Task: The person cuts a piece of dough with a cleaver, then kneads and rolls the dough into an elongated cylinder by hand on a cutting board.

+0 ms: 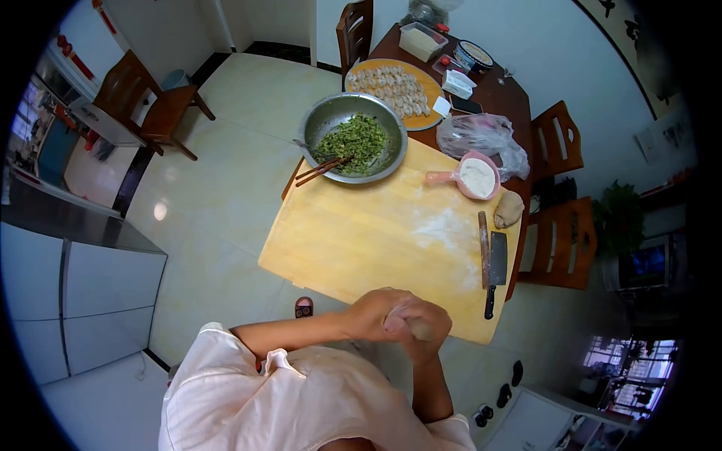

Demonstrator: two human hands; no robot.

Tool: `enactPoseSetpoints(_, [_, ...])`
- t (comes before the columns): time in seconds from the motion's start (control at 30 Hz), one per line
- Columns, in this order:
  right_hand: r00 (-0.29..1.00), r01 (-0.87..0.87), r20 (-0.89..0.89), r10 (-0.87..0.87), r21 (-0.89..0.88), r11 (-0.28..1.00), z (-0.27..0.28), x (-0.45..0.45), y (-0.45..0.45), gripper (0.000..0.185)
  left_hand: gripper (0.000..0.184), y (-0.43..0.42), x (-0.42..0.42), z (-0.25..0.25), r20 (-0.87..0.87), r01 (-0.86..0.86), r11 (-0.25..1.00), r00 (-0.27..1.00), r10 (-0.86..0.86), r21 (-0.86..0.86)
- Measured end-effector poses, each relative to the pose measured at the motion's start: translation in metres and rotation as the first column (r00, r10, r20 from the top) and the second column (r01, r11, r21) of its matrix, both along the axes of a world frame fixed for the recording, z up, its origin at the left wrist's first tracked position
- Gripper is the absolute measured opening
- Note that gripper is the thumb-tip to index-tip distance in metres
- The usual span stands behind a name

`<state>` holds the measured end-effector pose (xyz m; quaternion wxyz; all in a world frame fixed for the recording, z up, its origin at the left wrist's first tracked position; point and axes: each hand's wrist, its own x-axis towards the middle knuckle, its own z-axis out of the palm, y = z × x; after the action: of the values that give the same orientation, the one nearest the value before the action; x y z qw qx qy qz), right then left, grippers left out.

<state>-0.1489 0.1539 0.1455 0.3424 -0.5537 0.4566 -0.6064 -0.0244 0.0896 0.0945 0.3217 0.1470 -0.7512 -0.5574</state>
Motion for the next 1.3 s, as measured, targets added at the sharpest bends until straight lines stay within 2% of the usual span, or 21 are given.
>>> enactPoseSetpoints(0.07, [0.984, 0.074, 0.158, -0.077, 0.024, 0.997, 0.002, 0.015, 0.003, 0.010, 0.030, 0.012, 0.011, -0.003, 0.016, -0.115, 0.993, 0.993, 0.115, 0.011])
enactPoseSetpoints(0.17, [0.932, 0.177, 0.306, -0.195, 0.084, 0.981, -0.003, 0.035, 0.001, 0.018, 0.029, 0.026, 0.025, -0.016, 0.103, -0.173, 0.970, 0.982, 0.156, 0.173])
enactPoseSetpoints(0.23, [0.901, 0.228, 0.345, -0.262, 0.137, 0.964, -0.006, 0.054, 0.001, 0.028, 0.028, 0.028, 0.035, -0.038, 0.149, -0.172, 0.980, 0.976, 0.157, 0.099])
enactPoseSetpoints(0.33, [0.750, 0.219, 0.573, -0.329, 0.254, 0.942, 0.010, 0.074, 0.006, 0.019, 0.029, 0.029, 0.051, -0.053, 0.134, -0.179, 0.983, 0.974, 0.182, -0.037])
enactPoseSetpoints(0.43, [0.691, 0.291, 0.640, -0.335, 0.178, 0.940, 0.021, 0.089, 0.002, 0.016, 0.032, 0.028, 0.065, -0.047, 0.124, -0.180, 0.980, 0.974, 0.189, -0.083])
enactPoseSetpoints(0.57, [0.888, 0.332, 0.280, -0.364, 0.157, 0.930, 0.028, 0.103, -0.001, 0.013, 0.035, 0.014, 0.070, -0.001, -0.041, -0.316, 0.946, 0.949, 0.313, -0.079])
enactPoseSetpoints(0.63, [0.916, 0.396, 0.069, -0.396, 0.018, 0.918, 0.040, 0.123, -0.005, 0.012, 0.037, 0.021, 0.071, 0.013, -0.138, -0.375, 0.926, 0.916, 0.376, 0.034])
enactPoseSetpoints(0.67, [0.903, 0.425, 0.017, -0.429, 0.110, 0.899, 0.045, 0.133, -0.004, 0.023, 0.038, 0.024, 0.075, 0.017, -0.179, -0.405, 0.910, 0.892, 0.415, 0.092])
enactPoseSetpoints(0.77, [0.973, 0.226, -0.029, -0.229, -0.086, 0.970, 0.047, 0.146, -0.001, 0.031, 0.038, 0.030, 0.094, 0.024, -0.093, -0.328, 0.867, 0.917, 0.387, 0.376])
enactPoseSetpoints(0.8, [0.976, 0.130, -0.159, -0.149, -0.122, 0.984, 0.048, 0.138, 0.002, 0.042, 0.038, 0.033, 0.103, 0.023, -0.044, -0.245, 0.836, 0.951, 0.305, 0.492])
enactPoseSetpoints(0.9, [0.970, -0.020, -0.244, 0.014, -0.022, 1.000, 0.068, 0.132, -0.005, 0.043, 0.038, 0.031, 0.127, 0.033, -0.023, -0.067, 0.970, 0.997, 0.074, 0.235])
enactPoseSetpoints(0.93, [0.955, -0.084, -0.285, 0.076, -0.015, 0.996, 0.065, 0.127, -0.005, 0.040, 0.037, 0.029, 0.124, 0.028, -0.173, -0.094, 0.993, 0.979, 0.106, 0.075])
enactPoseSetpoints(1.0, [0.909, -0.213, -0.364, 0.202, 0.010, 0.977, 0.052, 0.120, -0.002, 0.035, 0.038, 0.021, 0.129, 0.022, -0.073, -0.039, 0.974, 0.996, 0.056, 0.222])
enactPoseSetpoints(1.03, [0.955, -0.166, -0.243, 0.168, 0.026, 0.986, 0.047, 0.125, 0.002, 0.032, 0.039, 0.022, 0.131, 0.017, -0.029, -0.015, 0.955, 0.999, 0.025, 0.295])
enactPoseSetpoints(1.07, [0.984, -0.121, -0.123, 0.125, 0.042, 0.992, 0.042, 0.133, 0.003, 0.029, 0.036, 0.026, 0.127, 0.007, -0.105, -0.043, 0.940, 0.991, 0.083, 0.337])
enactPoseSetpoints(1.1, [0.997, -0.078, -0.003, 0.078, 0.061, 0.995, 0.036, 0.139, 0.004, 0.026, 0.035, 0.030, 0.124, 0.004, -0.086, -0.083, 0.949, 0.990, 0.113, 0.303])
enactPoseSetpoints(1.13, [0.998, 0.027, 0.053, -0.028, 0.019, 0.999, 0.024, 0.141, 0.006, 0.009, 0.034, 0.034, 0.122, 0.002, -0.067, -0.121, 0.956, 0.987, 0.144, 0.267])
enactPoseSetpoints(1.17, [0.965, 0.062, 0.253, -0.067, 0.026, 0.998, 0.021, 0.143, 0.007, 0.011, 0.033, 0.036, 0.122, -0.001, -0.047, -0.159, 0.960, 0.984, 0.174, 0.230])
enactPoseSetpoints(1.2, [0.892, 0.096, 0.440, -0.104, 0.040, 0.995, 0.020, 0.145, 0.007, 0.016, 0.036, 0.035, 0.123, -0.008, 0.045, -0.227, 0.969, 0.974, 0.223, 0.101])
enactPoseSetpoints(1.23, [0.782, 0.128, 0.607, -0.139, 0.062, 0.990, 0.019, 0.146, 0.009, 0.023, 0.035, 0.034, 0.122, -0.013, 0.025, -0.239, 0.971, 0.971, 0.238, 0.029])
enactPoseSetpoints(1.3, [0.786, 0.166, 0.602, -0.140, 0.012, 0.986, 0.026, 0.150, 0.012, 0.030, 0.035, 0.030, 0.119, -0.015, -0.020, -0.269, 0.956, 0.963, 0.269, -0.117])
